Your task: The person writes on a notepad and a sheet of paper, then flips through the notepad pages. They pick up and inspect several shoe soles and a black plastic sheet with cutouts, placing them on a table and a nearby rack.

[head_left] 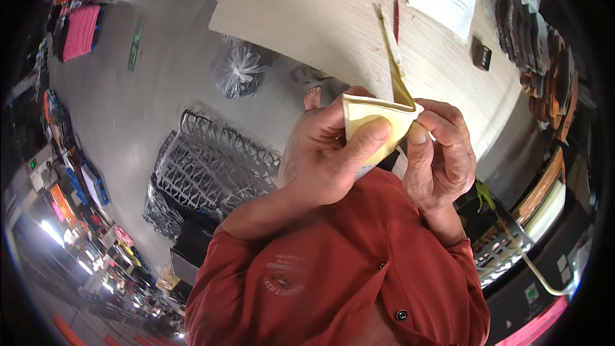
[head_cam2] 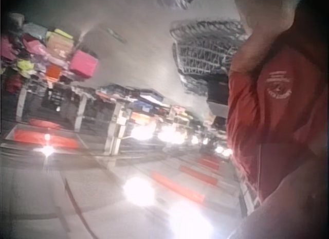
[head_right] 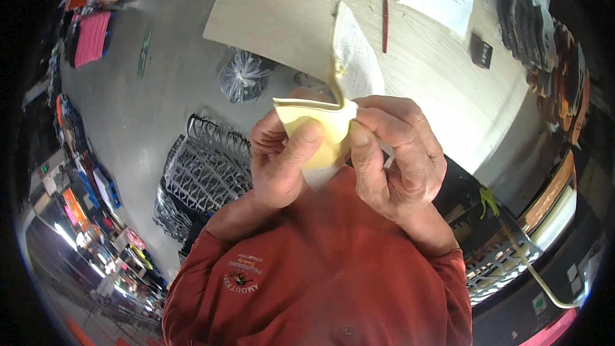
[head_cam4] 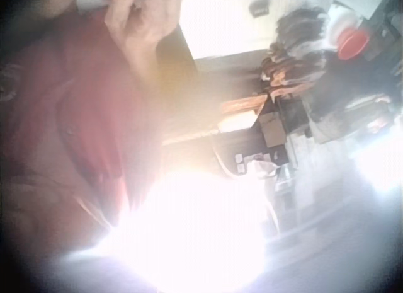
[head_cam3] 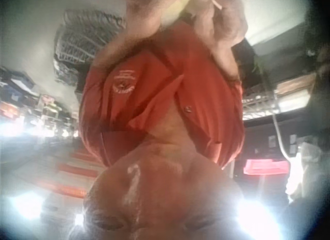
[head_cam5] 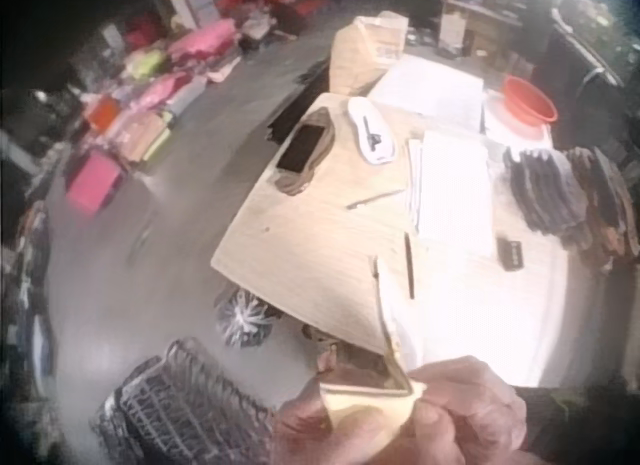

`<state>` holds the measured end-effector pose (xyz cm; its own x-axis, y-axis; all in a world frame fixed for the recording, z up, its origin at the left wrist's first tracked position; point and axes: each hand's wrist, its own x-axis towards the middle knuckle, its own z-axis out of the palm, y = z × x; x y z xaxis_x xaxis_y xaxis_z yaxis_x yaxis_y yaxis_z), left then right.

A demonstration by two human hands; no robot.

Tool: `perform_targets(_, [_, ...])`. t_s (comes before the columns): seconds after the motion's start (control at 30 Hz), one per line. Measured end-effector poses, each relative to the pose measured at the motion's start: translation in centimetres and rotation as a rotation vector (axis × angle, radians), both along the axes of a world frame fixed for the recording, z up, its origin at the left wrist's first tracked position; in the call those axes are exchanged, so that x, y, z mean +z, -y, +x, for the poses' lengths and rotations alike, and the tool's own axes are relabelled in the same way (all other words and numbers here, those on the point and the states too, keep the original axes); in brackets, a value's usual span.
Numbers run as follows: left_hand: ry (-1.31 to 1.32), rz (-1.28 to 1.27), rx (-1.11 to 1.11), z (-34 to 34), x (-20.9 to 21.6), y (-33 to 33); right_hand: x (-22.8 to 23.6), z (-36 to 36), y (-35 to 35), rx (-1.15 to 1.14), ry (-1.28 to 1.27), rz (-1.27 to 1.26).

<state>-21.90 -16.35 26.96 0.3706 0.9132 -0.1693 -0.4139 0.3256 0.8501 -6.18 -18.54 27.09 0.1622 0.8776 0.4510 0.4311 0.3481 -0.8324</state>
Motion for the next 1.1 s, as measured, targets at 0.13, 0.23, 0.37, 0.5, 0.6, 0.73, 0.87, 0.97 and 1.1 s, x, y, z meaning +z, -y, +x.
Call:
perform_targets(0.13, [0.025,-0.024,0.113,0.4,-0.5,0.8,-0.4,-0.1,0.2,-0.002,0.040,-0.141])
perform_targets(0.23, [0.015,0.039,0.155,0.2,-1.3,1.2,-1.4,0.0,0.3,0.074,-0.063,-0.165])
perform_targets(0.37, [-0.115,0.057,0.247,-0.9,-2.1,2.1,-2.9,-0.4,-0.1,0.198,-0.212,-0.196])
perform_targets(0.5, [-0.148,-0.014,0.410,-2.4,-2.3,3.1,-4.1,-1.5,-1.1,0.321,-0.358,-0.312])
perform_targets(0.6, [-0.064,-0.144,0.498,-4.2,-2.8,3.8,-4.5,-2.9,-1.5,0.382,-0.634,-0.581])
perform_targets(0.73, [0.143,-0.265,0.511,-8.2,-5.0,4.2,-5.8,-6.0,-2.2,0.396,-0.521,-0.570])
perform_targets(0.87, [0.088,-0.162,0.497,-14.1,-8.0,3.5,-6.4,-10.6,-3.3,0.410,-0.308,-0.556])
perform_targets(0.97, [0.042,-0.220,0.468,-19.8,-8.6,2.8,-6.9,-15.7,-4.9,0.416,-0.088,-0.372])
perform_targets(1.1, [0.187,-0.367,0.460,-28.0,-8.1,1.6,-6.8,-24.4,-5.6,0.318,0.011,-0.483])
